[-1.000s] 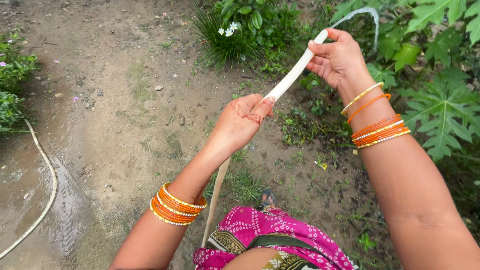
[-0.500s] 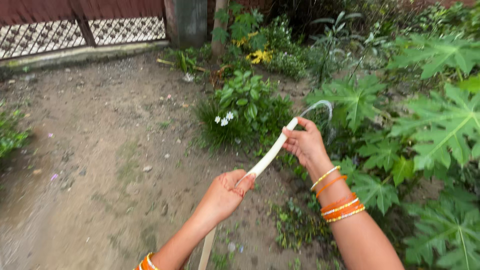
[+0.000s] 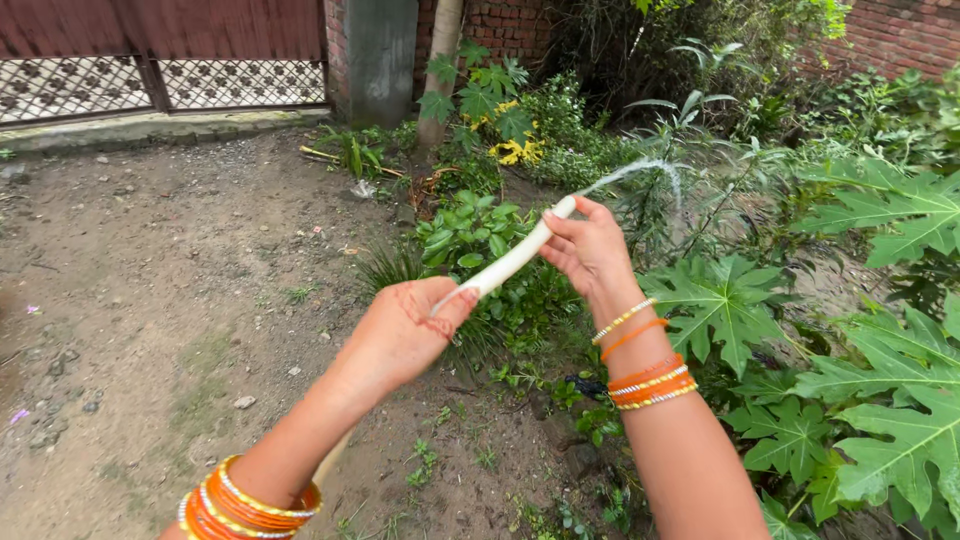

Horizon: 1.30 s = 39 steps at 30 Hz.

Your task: The person waters various plants and trees in a garden by directing water from a hose by hand.

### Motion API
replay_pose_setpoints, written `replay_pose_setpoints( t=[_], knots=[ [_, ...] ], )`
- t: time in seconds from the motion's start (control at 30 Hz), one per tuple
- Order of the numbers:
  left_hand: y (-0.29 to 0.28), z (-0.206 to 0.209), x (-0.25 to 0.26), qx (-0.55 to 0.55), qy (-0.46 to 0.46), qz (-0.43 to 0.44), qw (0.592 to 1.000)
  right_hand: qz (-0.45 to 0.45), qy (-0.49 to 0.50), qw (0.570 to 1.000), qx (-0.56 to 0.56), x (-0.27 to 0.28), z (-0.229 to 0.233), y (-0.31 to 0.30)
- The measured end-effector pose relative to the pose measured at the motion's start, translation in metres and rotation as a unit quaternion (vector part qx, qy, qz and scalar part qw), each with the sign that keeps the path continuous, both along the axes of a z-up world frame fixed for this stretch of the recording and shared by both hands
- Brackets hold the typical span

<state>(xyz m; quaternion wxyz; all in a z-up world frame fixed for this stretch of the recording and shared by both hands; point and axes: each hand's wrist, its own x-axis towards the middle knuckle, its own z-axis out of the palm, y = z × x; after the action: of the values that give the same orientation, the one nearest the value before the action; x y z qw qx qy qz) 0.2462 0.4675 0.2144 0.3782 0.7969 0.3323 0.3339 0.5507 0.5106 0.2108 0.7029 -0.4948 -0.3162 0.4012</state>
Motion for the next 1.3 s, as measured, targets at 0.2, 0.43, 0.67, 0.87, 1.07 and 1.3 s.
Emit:
replay_pose_setpoints(
  t=[0.2,0.43,0.67,0.87,1.07,1.3],
  knots=[
    [0.083,-0.007,-0.002,0.043,0.095,0.041,0.994,-0.010,0.035,0.999,0.018,-0.009,-0.028,0.086],
    [0.226,-0.033,-0.009,0.055,0.083,-0.013,0.995,-0.051,0.080,0.995,0.037,-0.020,-0.079,0.193],
    [0.341,-0.040,-0.014,-0.057,0.056,-0.048,0.996,-0.062,0.079,0.995,0.011,-0.025,-0.082,0.324],
    [0.425,-0.037,-0.014,-0.051,0.039,0.020,0.998,-0.010,0.052,0.999,0.010,-0.021,-0.066,0.437],
    [0.539,-0.038,-0.011,0.009,0.022,0.098,0.995,0.018,0.028,0.999,0.014,-0.017,-0.053,0.580],
    [0.707,-0.014,0.042,0.103,0.042,0.142,0.984,0.080,0.045,0.995,0.027,0.029,-0.028,0.778]
  ],
)
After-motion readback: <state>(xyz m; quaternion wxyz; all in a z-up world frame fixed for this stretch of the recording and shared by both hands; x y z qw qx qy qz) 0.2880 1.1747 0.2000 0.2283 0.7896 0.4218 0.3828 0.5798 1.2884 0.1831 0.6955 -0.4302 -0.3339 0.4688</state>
